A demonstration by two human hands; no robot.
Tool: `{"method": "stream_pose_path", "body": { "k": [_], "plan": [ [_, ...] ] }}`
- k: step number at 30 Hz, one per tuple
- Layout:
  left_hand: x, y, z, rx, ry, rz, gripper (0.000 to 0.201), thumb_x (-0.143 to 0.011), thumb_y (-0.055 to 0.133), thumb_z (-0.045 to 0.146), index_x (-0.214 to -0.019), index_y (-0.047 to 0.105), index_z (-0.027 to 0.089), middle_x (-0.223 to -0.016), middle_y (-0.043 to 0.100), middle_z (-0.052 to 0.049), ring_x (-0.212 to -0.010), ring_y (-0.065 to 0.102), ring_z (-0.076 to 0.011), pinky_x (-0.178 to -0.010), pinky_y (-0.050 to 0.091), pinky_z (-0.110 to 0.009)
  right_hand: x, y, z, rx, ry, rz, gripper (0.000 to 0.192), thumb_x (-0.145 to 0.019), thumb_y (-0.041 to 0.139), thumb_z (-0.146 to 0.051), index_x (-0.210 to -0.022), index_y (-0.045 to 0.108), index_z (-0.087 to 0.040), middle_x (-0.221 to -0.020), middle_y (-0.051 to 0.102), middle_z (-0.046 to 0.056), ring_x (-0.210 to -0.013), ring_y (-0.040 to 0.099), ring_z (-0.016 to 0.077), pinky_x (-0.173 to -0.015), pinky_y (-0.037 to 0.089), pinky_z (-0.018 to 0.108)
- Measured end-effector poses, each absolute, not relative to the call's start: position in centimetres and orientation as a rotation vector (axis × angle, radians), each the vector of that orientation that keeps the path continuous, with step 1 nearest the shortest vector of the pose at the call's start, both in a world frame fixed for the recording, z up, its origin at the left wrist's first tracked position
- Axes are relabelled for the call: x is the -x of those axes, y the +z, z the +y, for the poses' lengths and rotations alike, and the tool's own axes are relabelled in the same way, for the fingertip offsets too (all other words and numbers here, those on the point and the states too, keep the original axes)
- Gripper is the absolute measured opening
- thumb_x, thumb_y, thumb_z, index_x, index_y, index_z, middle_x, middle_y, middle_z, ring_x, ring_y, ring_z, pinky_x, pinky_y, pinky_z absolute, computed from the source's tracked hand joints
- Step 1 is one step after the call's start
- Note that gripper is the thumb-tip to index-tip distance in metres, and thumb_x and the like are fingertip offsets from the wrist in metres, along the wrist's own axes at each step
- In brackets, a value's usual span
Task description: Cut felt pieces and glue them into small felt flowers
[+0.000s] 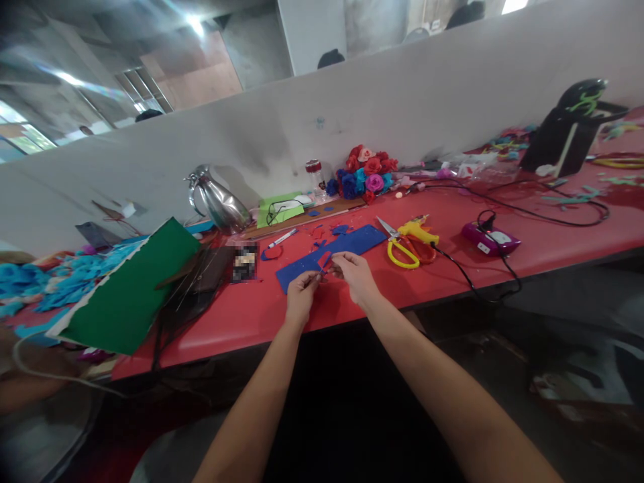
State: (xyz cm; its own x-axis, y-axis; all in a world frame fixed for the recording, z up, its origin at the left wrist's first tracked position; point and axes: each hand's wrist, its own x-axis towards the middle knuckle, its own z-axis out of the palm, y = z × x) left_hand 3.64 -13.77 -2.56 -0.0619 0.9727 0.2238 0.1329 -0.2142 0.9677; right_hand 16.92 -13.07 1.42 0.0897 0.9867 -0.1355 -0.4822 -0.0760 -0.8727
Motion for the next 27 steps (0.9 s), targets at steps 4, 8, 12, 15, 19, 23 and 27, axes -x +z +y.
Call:
{"method": "stream_pose_path", "body": {
  "k": [4, 8, 12, 15, 19, 23, 27],
  "plan": [
    [-3.68, -2.65, -13.71, -1.437, 1.364, 1.240, 0.012, -0.076, 0.059, 0.025, -0.072, 0.068, 0.018, -0.070, 0.065, -0.001, -0.065, 0.053, -0.0132, -0.065, 0.040, -0.025, -16.89, 1.36, -13.11, 0.956, 1.369, -0.700, 0.018, -0.055, 0.075, -0.032, -0.062, 0.064, -0.020, -0.056, 0.063, -0.003, -0.057, 0.057, 0.0104, -0.062, 0.044, 0.025],
    [-3.68, -2.75, -13.62, -1.450, 1.373, 1.224, 0.012, -0.077, 0.058, 0.025, -0.071, 0.066, 0.017, -0.069, 0.064, -0.001, -0.066, 0.052, -0.0131, -0.066, 0.039, -0.024, -16.87, 1.38, -13.19, 0.949, 1.377, -0.701, 0.019, -0.054, 0.076, -0.032, -0.062, 0.064, -0.020, -0.056, 0.063, -0.003, -0.056, 0.057, 0.0101, -0.061, 0.044, 0.024],
    [-3.64, -2.83, -13.58, -1.455, 1.362, 1.238, 0.013, -0.077, 0.058, 0.026, -0.071, 0.067, 0.018, -0.070, 0.065, -0.001, -0.068, 0.053, -0.0137, -0.068, 0.040, -0.025, -16.87, 1.36, -13.25, 0.951, 1.375, -0.683, 0.021, -0.054, 0.077, -0.033, -0.063, 0.064, -0.020, -0.056, 0.063, -0.002, -0.057, 0.058, 0.0111, -0.061, 0.045, 0.025],
    [-3.62, -2.83, -13.60, -1.448, 1.354, 1.244, 0.014, -0.077, 0.058, 0.027, -0.071, 0.067, 0.017, -0.071, 0.065, -0.002, -0.069, 0.054, -0.0139, -0.068, 0.040, -0.025, -16.90, 1.26, -13.25, 0.944, 1.379, -0.672, 0.021, -0.055, 0.076, -0.034, -0.064, 0.064, -0.020, -0.057, 0.064, -0.001, -0.057, 0.059, 0.0122, -0.061, 0.046, 0.026],
    [-3.66, -2.69, -13.70, -1.431, 1.363, 1.234, 0.013, -0.077, 0.058, 0.026, -0.072, 0.067, 0.017, -0.070, 0.065, -0.001, -0.068, 0.053, -0.0134, -0.067, 0.040, -0.024, -16.99, 1.11, -13.23, 0.940, 1.398, -0.687, 0.020, -0.057, 0.075, -0.034, -0.065, 0.065, -0.020, -0.060, 0.066, 0.000, -0.060, 0.061, 0.0133, -0.063, 0.047, 0.027],
    [-3.67, -2.52, -13.79, -1.422, 1.365, 1.246, 0.013, -0.076, 0.059, 0.026, -0.071, 0.067, 0.017, -0.068, 0.064, -0.001, -0.065, 0.052, -0.0128, -0.065, 0.040, -0.024, -17.08, 1.00, -13.13, 0.961, 1.393, -0.705, 0.018, -0.058, 0.074, -0.034, -0.066, 0.064, -0.020, -0.062, 0.066, 0.000, -0.060, 0.062, 0.0141, -0.062, 0.047, 0.027],
    [-3.66, -2.49, -13.80, -1.412, 1.360, 1.253, 0.013, -0.077, 0.058, 0.025, -0.072, 0.068, 0.017, -0.070, 0.065, -0.001, -0.067, 0.054, -0.0130, -0.066, 0.041, -0.024, -17.17, 0.83, -12.97, 0.990, 1.382, -0.723, 0.018, -0.058, 0.072, -0.035, -0.067, 0.064, -0.021, -0.063, 0.066, 0.000, -0.060, 0.061, 0.0148, -0.058, 0.044, 0.027]
  ]
}}
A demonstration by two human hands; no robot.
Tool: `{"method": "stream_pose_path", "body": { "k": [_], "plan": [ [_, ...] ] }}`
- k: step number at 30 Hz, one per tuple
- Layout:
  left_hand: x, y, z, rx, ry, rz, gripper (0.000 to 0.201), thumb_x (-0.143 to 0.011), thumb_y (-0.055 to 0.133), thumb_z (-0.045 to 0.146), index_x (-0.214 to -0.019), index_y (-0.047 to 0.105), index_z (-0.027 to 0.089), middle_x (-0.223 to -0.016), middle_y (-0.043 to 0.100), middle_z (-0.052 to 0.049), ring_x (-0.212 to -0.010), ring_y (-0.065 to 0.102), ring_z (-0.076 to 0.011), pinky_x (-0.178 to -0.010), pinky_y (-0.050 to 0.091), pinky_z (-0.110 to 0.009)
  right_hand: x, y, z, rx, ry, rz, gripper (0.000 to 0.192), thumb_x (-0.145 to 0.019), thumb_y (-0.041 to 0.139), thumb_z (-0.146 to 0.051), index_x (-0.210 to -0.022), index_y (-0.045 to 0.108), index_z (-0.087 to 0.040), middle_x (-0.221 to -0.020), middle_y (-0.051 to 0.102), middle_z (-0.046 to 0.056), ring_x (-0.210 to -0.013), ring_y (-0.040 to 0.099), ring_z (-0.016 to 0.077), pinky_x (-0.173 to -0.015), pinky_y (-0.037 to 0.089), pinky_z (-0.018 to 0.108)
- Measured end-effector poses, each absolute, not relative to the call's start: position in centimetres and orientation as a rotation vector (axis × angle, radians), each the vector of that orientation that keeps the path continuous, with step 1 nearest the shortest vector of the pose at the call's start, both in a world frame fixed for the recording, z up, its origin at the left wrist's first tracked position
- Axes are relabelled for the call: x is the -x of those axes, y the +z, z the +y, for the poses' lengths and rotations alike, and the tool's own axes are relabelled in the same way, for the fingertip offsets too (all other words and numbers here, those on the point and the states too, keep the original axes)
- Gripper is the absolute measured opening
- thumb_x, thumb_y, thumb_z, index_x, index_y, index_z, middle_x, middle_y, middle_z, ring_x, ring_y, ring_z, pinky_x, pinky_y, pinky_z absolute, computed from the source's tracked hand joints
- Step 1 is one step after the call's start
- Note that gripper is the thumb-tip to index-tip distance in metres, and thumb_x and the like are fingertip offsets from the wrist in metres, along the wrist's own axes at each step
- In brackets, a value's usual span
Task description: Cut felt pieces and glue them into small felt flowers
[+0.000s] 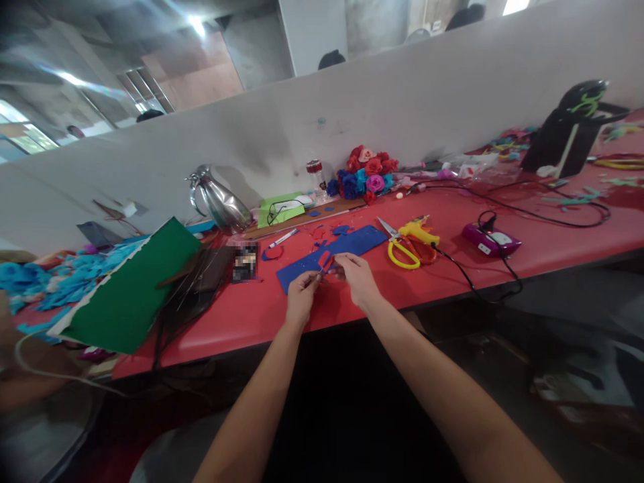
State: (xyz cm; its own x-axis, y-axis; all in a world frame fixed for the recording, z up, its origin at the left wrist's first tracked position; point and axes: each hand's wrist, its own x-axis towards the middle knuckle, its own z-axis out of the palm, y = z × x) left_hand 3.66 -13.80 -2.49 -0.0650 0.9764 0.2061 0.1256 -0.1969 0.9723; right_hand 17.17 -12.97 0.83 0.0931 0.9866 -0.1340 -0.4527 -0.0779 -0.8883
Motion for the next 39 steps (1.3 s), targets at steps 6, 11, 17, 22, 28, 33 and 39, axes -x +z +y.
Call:
{"method": "stream_pose_path", "body": {
  "k": [6, 11, 17, 22, 28, 33, 39],
  "plan": [
    [-3.66, -2.30, -13.92, -1.372, 1.364, 1.242, 0.012, -0.076, 0.059, 0.024, -0.078, 0.068, 0.017, -0.073, 0.068, -0.002, -0.068, 0.057, -0.0138, -0.068, 0.043, -0.025, -17.13, 0.37, -12.93, 1.007, 1.388, -0.786, 0.015, -0.057, 0.070, -0.030, -0.067, 0.065, -0.021, -0.063, 0.066, -0.001, -0.057, 0.058, 0.0124, -0.054, 0.039, 0.024],
    [-3.75, -2.05, -14.05, -1.364, 1.366, 1.221, 0.012, -0.076, 0.059, 0.024, -0.079, 0.069, 0.017, -0.074, 0.069, -0.003, -0.073, 0.060, -0.0150, -0.075, 0.044, -0.027, -16.98, -0.02, -13.03, 0.991, 1.355, -0.913, 0.013, -0.056, 0.068, -0.023, -0.069, 0.067, -0.019, -0.064, 0.065, -0.003, -0.059, 0.055, 0.0099, -0.058, 0.040, 0.023],
    [-3.81, -1.99, -14.06, -1.382, 1.359, 1.203, 0.013, -0.077, 0.058, 0.025, -0.076, 0.069, 0.017, -0.075, 0.070, -0.004, -0.074, 0.061, -0.0156, -0.076, 0.044, -0.028, -16.90, -0.16, -12.91, 0.967, 1.353, -0.967, 0.013, -0.057, 0.069, -0.023, -0.068, 0.068, -0.018, -0.067, 0.066, -0.002, -0.062, 0.055, 0.0104, -0.063, 0.043, 0.025],
    [-3.79, -2.08, -13.99, -1.404, 1.344, 1.220, 0.015, -0.078, 0.057, 0.025, -0.077, 0.070, 0.018, -0.075, 0.071, -0.004, -0.073, 0.060, -0.0155, -0.073, 0.044, -0.027, -16.91, -0.09, -12.87, 0.959, 1.374, -0.978, 0.013, -0.057, 0.071, -0.024, -0.067, 0.069, -0.018, -0.066, 0.066, -0.001, -0.060, 0.055, 0.0103, -0.063, 0.044, 0.026],
    [-3.77, -2.20, -13.91, -1.412, 1.349, 1.225, 0.016, -0.077, 0.057, 0.027, -0.076, 0.070, 0.017, -0.075, 0.071, -0.004, -0.072, 0.059, -0.0156, -0.072, 0.043, -0.027, -16.96, -0.02, -12.87, 0.948, 1.381, -1.007, 0.013, -0.057, 0.071, -0.025, -0.067, 0.069, -0.017, -0.065, 0.066, -0.001, -0.062, 0.057, 0.0109, -0.065, 0.044, 0.026],
    [-3.74, -2.18, -13.95, -1.417, 1.350, 1.227, 0.013, -0.076, 0.058, 0.025, -0.075, 0.069, 0.018, -0.073, 0.070, -0.003, -0.070, 0.058, -0.0149, -0.070, 0.043, -0.026, -17.04, -0.02, -12.93, 0.938, 1.366, -1.044, 0.012, -0.058, 0.070, -0.024, -0.067, 0.069, -0.017, -0.064, 0.066, -0.002, -0.061, 0.056, 0.0105, -0.067, 0.044, 0.026],
    [-3.72, -2.30, -13.88, -1.424, 1.344, 1.234, 0.015, -0.076, 0.058, 0.027, -0.076, 0.070, 0.017, -0.074, 0.070, -0.004, -0.069, 0.057, -0.0144, -0.067, 0.043, -0.025, -16.95, 0.20, -13.11, 0.959, 1.339, -1.062, 0.017, -0.058, 0.072, -0.029, -0.068, 0.069, -0.017, -0.063, 0.065, -0.002, -0.061, 0.056, 0.0112, -0.066, 0.045, 0.027]
  ]
}}
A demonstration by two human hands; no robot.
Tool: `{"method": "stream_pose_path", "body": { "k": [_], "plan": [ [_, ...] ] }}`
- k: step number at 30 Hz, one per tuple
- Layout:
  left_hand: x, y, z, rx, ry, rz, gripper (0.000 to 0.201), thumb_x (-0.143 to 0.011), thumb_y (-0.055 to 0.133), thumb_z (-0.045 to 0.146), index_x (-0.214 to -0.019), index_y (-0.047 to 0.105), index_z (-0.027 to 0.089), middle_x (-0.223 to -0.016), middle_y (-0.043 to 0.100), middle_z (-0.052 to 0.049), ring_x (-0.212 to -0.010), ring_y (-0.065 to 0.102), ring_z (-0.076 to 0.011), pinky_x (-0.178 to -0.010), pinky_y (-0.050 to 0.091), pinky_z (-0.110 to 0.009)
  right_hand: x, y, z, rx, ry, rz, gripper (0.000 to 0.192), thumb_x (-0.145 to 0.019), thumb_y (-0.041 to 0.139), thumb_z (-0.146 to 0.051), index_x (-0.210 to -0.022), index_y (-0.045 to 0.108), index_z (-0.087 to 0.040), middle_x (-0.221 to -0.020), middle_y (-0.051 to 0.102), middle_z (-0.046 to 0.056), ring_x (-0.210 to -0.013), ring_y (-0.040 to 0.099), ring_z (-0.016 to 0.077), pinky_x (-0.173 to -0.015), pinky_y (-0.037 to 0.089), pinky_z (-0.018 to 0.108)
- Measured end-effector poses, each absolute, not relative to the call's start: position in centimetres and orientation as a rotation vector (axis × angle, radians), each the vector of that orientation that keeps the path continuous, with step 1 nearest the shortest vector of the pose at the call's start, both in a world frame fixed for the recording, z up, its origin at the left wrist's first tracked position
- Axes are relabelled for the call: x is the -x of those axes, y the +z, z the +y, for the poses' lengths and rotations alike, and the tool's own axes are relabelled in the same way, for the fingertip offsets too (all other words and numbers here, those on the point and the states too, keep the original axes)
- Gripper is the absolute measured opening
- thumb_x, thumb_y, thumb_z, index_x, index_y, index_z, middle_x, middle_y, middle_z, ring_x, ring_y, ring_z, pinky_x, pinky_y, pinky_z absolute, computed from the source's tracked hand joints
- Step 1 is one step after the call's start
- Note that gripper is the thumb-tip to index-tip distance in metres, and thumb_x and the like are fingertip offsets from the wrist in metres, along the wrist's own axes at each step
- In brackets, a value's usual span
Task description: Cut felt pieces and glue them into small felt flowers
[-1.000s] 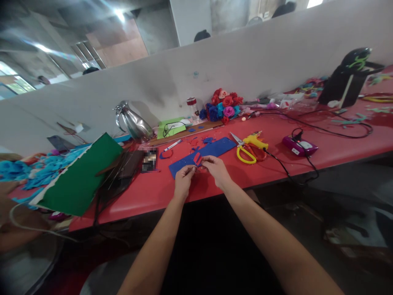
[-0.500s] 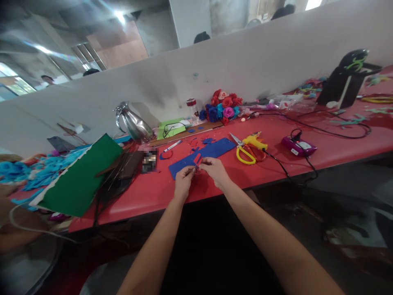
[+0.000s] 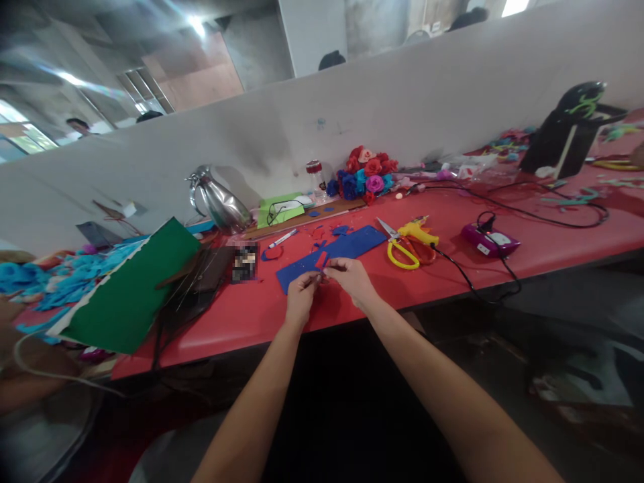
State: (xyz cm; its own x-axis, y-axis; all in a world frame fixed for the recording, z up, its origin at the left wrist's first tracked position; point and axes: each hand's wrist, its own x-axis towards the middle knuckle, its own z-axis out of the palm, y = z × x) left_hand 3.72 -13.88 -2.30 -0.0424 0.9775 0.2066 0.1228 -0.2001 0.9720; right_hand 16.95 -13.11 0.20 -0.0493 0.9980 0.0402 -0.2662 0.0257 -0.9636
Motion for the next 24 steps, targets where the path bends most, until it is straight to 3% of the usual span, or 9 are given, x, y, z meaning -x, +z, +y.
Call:
{"method": "stream_pose_path", "body": {
  "k": [14, 19, 24],
  "plan": [
    [-3.8, -2.7, -13.8, -1.483, 1.343, 1.252, 0.015, -0.077, 0.057, 0.024, -0.076, 0.071, 0.018, -0.074, 0.069, -0.003, -0.067, 0.056, -0.0137, -0.066, 0.042, -0.025, -16.5, -0.3, -12.8, 1.073, 1.138, -1.139, 0.010, -0.064, 0.063, -0.029, -0.062, 0.061, -0.020, -0.057, 0.059, -0.003, -0.057, 0.053, 0.0123, -0.060, 0.041, 0.026],
    [-3.8, -2.4, -13.8, -1.382, 1.414, 1.177, 0.014, -0.074, 0.064, 0.028, -0.083, 0.067, 0.018, -0.075, 0.066, -0.001, -0.066, 0.055, -0.0123, -0.067, 0.043, -0.024, -16.3, -0.6, -12.8, 1.076, 1.149, -1.138, 0.010, -0.064, 0.063, -0.029, -0.063, 0.061, -0.020, -0.059, 0.059, -0.003, -0.059, 0.054, 0.0127, -0.062, 0.042, 0.027],
    [-3.8, -2.0, -14.0, -1.344, 1.423, 1.100, 0.016, -0.074, 0.065, 0.033, -0.076, 0.065, 0.017, -0.066, 0.061, 0.001, -0.062, 0.051, -0.0106, -0.062, 0.040, -0.022, -15.8, -0.4, -13.2, 1.049, 1.189, -1.108, 0.010, -0.062, 0.063, -0.030, -0.062, 0.061, -0.020, -0.059, 0.059, -0.003, -0.060, 0.055, 0.0127, -0.062, 0.044, 0.027]
  ]
}}
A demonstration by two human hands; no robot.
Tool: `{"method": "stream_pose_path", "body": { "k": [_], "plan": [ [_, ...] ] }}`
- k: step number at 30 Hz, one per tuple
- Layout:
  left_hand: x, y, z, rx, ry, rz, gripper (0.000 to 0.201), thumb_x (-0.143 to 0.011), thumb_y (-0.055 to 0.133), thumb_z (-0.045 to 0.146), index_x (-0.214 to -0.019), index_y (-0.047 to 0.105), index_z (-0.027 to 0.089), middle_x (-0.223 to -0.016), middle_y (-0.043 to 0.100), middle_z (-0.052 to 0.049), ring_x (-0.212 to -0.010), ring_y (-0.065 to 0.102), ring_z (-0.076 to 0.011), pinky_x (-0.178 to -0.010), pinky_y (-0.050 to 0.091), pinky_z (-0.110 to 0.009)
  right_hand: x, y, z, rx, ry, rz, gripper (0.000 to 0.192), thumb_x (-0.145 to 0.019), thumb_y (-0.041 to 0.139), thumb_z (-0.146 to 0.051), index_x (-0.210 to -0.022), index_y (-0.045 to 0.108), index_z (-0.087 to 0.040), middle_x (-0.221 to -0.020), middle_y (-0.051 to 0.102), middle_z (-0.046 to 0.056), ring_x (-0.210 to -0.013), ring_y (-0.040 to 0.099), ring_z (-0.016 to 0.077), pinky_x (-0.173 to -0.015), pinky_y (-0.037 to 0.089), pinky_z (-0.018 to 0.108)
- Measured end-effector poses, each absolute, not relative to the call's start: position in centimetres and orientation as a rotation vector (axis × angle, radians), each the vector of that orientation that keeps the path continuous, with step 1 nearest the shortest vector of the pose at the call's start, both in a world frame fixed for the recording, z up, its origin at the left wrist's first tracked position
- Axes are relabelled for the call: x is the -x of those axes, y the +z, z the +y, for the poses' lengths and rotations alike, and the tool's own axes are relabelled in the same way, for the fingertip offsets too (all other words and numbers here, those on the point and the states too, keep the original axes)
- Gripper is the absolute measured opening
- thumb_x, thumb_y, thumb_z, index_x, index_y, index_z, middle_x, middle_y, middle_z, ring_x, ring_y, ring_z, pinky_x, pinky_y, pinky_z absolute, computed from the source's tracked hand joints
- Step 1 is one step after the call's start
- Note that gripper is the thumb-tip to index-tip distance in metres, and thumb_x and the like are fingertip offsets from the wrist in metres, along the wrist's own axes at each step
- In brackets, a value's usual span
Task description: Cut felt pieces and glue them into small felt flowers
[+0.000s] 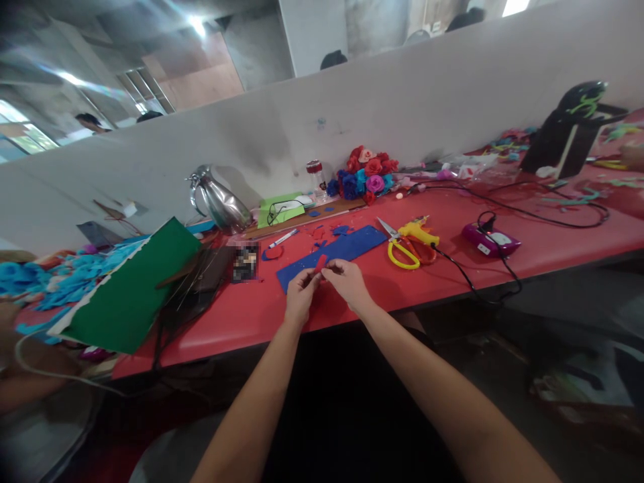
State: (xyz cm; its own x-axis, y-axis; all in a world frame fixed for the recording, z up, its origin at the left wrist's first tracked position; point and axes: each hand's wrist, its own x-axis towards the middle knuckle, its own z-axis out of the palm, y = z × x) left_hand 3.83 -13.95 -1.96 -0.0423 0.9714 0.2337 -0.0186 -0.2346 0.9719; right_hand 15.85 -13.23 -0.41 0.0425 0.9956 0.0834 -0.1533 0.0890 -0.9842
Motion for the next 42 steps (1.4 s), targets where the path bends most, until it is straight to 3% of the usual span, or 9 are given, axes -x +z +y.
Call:
{"method": "stream_pose_path", "body": {
  "k": [22, 42],
  "plan": [
    [-3.7, -2.5, -13.7, -1.306, 1.461, 1.095, 0.015, -0.070, 0.068, 0.031, -0.074, 0.063, 0.017, -0.062, 0.053, 0.004, -0.058, 0.045, -0.0087, -0.059, 0.037, -0.021, -15.4, -1.4, -12.8, 1.156, 1.105, -1.144, 0.007, -0.062, 0.055, -0.027, -0.063, 0.055, -0.020, -0.059, 0.055, -0.004, -0.059, 0.050, 0.0125, -0.060, 0.042, 0.027],
    [-3.8, -2.1, -13.9, -1.321, 1.456, 1.082, 0.010, -0.071, 0.064, 0.027, -0.074, 0.062, 0.017, -0.065, 0.058, 0.002, -0.061, 0.050, -0.0099, -0.061, 0.039, -0.022, -15.0, -0.4, -13.3, 1.062, 1.241, -1.021, 0.010, -0.059, 0.057, -0.028, -0.060, 0.051, -0.020, -0.055, 0.052, -0.005, -0.055, 0.048, 0.0105, -0.057, 0.040, 0.025]
  ]
}}
